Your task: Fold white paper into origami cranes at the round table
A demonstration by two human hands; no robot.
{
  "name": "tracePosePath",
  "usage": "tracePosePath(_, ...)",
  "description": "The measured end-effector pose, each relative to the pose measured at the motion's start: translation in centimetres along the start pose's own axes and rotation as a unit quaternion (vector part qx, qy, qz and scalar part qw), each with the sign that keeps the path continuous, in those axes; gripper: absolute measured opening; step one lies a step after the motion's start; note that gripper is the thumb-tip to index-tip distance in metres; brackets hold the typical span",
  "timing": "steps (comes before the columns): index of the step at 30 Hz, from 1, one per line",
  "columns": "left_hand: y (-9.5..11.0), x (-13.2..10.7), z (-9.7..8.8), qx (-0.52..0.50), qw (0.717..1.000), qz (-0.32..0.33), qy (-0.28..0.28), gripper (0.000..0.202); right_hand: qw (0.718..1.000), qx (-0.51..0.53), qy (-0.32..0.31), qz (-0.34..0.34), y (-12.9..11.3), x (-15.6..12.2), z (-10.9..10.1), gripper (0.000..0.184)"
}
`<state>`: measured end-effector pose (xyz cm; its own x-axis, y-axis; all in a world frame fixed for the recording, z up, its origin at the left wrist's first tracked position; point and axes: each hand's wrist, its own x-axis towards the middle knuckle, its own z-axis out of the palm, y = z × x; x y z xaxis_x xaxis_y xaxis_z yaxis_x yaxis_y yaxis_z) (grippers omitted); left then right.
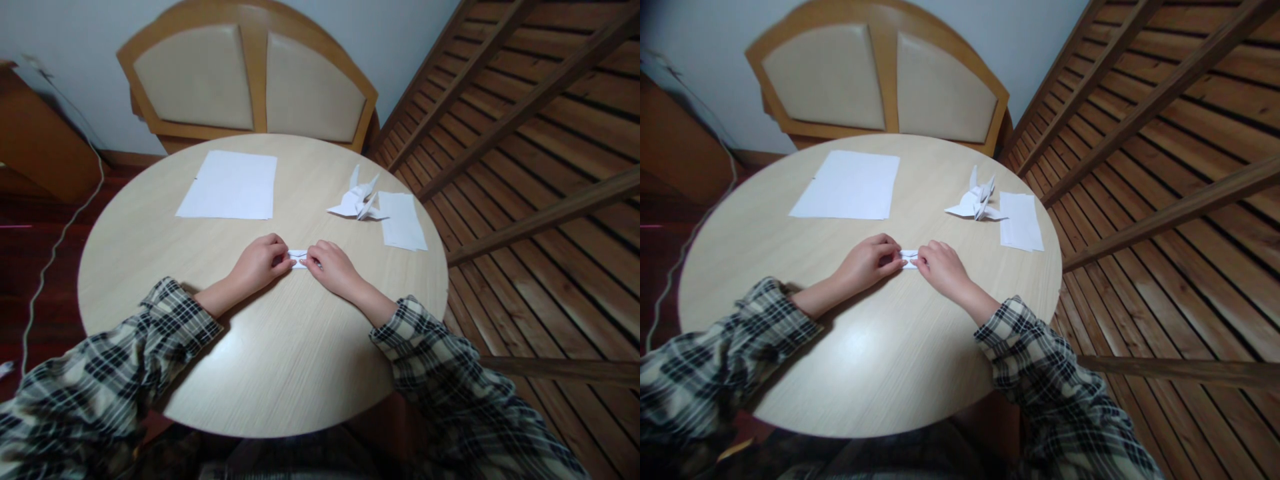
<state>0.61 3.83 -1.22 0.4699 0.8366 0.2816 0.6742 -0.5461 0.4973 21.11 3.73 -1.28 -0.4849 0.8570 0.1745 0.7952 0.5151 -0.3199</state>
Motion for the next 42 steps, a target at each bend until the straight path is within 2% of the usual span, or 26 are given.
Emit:
tracePosePath(19,0.07,-0.09,-0.01,0.002,1.0,-0.001,0.001,0.009,1.0,0.009,-0.002,-0.005,0.08,0.08,0.18,0.019)
tracePosePath(29,0.11,-0.1,0.02,0.013,1.0,0.017,-0.007,0.017,1.0,0.022,-0.013,-0.008,0.15,0.12,0.13,0.016)
tracePosePath(42,-0.03,-0.03,0.06,0.008,1.0,0.025,-0.013,0.018,1.0,0.015,-0.021,0.006,-0.08,0.08,-0.07,0.019)
